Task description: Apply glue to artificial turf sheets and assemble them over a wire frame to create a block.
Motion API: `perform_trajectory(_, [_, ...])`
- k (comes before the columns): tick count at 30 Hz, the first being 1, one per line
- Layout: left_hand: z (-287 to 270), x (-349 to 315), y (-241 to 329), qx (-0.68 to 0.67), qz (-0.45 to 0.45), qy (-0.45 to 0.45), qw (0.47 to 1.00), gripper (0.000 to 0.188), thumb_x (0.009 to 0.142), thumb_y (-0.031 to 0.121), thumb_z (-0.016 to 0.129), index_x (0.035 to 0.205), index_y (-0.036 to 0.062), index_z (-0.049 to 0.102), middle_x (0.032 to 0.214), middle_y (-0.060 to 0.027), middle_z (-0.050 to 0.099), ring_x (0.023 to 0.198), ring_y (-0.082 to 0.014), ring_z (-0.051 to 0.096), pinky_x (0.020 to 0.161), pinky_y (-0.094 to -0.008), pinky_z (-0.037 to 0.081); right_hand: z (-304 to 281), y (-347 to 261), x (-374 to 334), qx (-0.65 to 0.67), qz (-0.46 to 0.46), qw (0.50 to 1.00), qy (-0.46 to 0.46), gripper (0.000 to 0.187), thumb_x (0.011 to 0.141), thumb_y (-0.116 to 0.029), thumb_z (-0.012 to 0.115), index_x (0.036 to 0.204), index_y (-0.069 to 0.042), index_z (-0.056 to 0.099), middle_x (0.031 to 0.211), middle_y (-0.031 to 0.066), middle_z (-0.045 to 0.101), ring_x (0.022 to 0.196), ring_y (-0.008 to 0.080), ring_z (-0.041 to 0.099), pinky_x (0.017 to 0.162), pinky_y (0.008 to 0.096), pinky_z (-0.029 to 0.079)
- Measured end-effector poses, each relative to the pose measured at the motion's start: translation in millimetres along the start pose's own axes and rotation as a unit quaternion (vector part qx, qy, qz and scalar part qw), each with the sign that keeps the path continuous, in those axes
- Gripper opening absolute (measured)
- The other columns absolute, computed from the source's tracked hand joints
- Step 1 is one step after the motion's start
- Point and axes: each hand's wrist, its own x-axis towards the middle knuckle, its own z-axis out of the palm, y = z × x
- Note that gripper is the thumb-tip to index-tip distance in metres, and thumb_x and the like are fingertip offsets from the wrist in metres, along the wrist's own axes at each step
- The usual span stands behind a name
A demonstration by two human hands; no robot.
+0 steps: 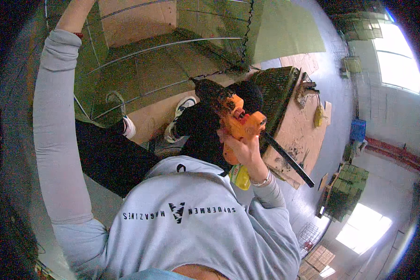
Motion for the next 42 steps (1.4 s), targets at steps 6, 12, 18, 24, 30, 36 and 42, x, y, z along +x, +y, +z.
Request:
perform_trajectory(6, [0, 1, 0, 0.004, -0.005, -0.002, 1.0, 0.055, 0.091, 0.043, 0.054, 0.049, 0.0087, 0.044, 0.043, -0.0024, 0.047, 0.04, -0.0149, 0.047, 0.047, -0.0337, 0.041, 1, 4, 0, -0.005, 0.004, 0.999, -0.032, 0.036, 0.075, -0.003, 0.071, 0.109, -0.001, 0.059, 0.09, 0.0018, 0.062, 0.075, 0.0111, 0.058, 0.066, 0.027, 0.049])
perform_trajectory(12, [-3, -3, 2, -0.013, 0.004, 0.008, 1.0, 0.055, 0.091, 0.042, 0.055, 0.049, 0.0086, 0.043, 0.043, -0.0023, 0.046, 0.041, -0.0155, 0.048, 0.048, -0.0347, 0.041, 7, 0, 0, 0.009, 0.006, 0.999, -0.042, 0.039, 0.075, -0.003, 0.072, 0.112, 0.0, 0.058, 0.095, 0.0027, 0.063, 0.08, 0.0121, 0.058, 0.07, 0.0274, 0.049])
perform_trajectory(18, [-3, -1, 1, -0.005, -0.011, -0.01, 1.0, 0.054, 0.091, 0.042, 0.055, 0.05, 0.0088, 0.042, 0.043, -0.0018, 0.046, 0.042, -0.0158, 0.048, 0.049, -0.0351, 0.042, 16, 1, -2, 0.027, 0.009, 0.999, -0.038, 0.038, 0.077, -0.001, 0.071, 0.112, 0.0, 0.057, 0.097, 0.0035, 0.063, 0.085, 0.0132, 0.059, 0.074, 0.0282, 0.049])
perform_trajectory(24, [-2, 0, 1, -0.002, -0.007, -0.006, 1.0, 0.053, 0.091, 0.041, 0.055, 0.05, 0.0089, 0.043, 0.043, -0.0018, 0.047, 0.041, -0.0154, 0.048, 0.049, -0.0348, 0.042, 15, 1, -2, 0.024, 0.045, 0.997, -0.065, 0.036, 0.077, -0.003, 0.073, 0.11, -0.001, 0.059, 0.098, 0.0046, 0.065, 0.088, 0.0136, 0.061, 0.077, 0.0281, 0.05])
perform_trajectory(30, [0, 2, 0, 0.008, -0.009, -0.005, 1.0, 0.054, 0.091, 0.042, 0.055, 0.051, 0.0081, 0.045, 0.044, -0.0021, 0.048, 0.042, -0.016, 0.049, 0.049, -0.0348, 0.043, 24, 4, -3, -0.022, 0.018, 0.998, -0.057, 0.033, 0.078, -0.01, 0.073, 0.108, -0.003, 0.061, 0.096, 0.0033, 0.066, 0.085, 0.0126, 0.062, 0.075, 0.0275, 0.05])
perform_trajectory(36, [0, 0, 0, 0.008, 0.006, 0.011, 1.0, 0.053, 0.091, 0.042, 0.056, 0.051, 0.0077, 0.045, 0.044, -0.0022, 0.047, 0.041, -0.0168, 0.047, 0.048, -0.0354, 0.042, 27, 9, -2, -0.083, 0.023, 0.993, -0.078, 0.033, 0.077, 0.006, 0.063, 0.108, -0.002, 0.055, 0.086, 0.003, 0.059, 0.072, 0.0119, 0.057, 0.062, 0.0263, 0.048])
perform_trajectory(42, [1, 2, 0, 0.015, -0.006, 0.004, 1.0, 0.053, 0.091, 0.041, 0.056, 0.051, 0.0076, 0.046, 0.043, -0.0031, 0.043, 0.041, -0.0173, 0.045, 0.047, -0.0359, 0.04, 39, 1, -6, -0.039, 0.031, 0.996, -0.075, 0.033, 0.077, 0.004, 0.064, 0.108, -0.001, 0.056, 0.086, 0.0033, 0.059, 0.073, 0.0121, 0.058, 0.062, 0.0259, 0.048])
